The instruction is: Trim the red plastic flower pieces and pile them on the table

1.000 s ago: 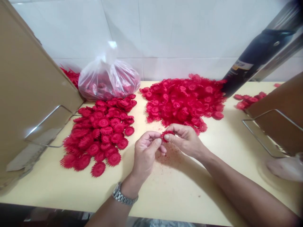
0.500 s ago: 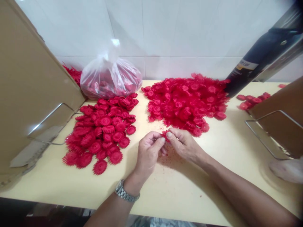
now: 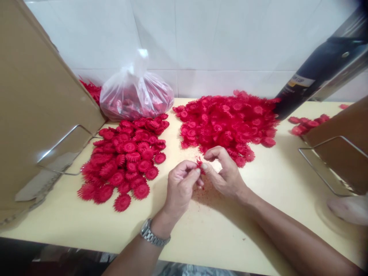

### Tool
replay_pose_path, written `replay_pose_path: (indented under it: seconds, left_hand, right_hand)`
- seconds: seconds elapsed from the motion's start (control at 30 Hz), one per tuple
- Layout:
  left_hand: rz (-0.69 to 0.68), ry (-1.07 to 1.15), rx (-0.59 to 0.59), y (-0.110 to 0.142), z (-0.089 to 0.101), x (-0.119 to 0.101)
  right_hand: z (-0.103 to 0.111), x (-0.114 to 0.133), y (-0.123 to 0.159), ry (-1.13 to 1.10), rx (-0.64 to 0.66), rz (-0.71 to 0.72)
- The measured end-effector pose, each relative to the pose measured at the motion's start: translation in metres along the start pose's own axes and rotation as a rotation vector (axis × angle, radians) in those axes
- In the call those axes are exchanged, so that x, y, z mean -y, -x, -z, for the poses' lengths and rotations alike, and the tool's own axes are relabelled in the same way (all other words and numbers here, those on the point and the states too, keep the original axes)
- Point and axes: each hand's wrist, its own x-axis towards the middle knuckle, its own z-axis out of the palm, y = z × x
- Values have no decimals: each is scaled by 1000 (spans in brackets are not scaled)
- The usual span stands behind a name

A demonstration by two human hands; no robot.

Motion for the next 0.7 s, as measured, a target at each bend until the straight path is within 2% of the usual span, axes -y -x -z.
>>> replay_pose_path:
  seconds: [0.07,0.17,0.27,0.33,0.47,0.5,0.57,0.67,0.7]
  left_hand:
    - [-20,0,9,0,0,1]
    - [-32,-22,14,0,1,1]
    - [-21,-30,6,2,1,0]
    - [-7,-20,-12,3,1,-1]
    - [-1,3,-48,4,2,-3]
    - [-3,5,-47,3,2,-3]
    - [-6,-5,-42,2,3,-3]
    - [-30,-51,-46,0,4,-2]
    - [-41,-75,-49,0,5,-1]
  right_hand:
    - [-1,1,1,-50,20,7]
    - [-5,5,3,-183,76,-60]
    - [-6,4,3,-272,35,-116]
    - [-3,-2,-1,-293,-51,-168]
    - [14,-17,-13,-269,-354,-268]
    - [19,-18,-15,-266,-372,-263]
    - [24,-14,-17,-294,-241,-225]
    - [16,3,-12,-430,101,-211]
    - [11,9,-9,-488,176,-229]
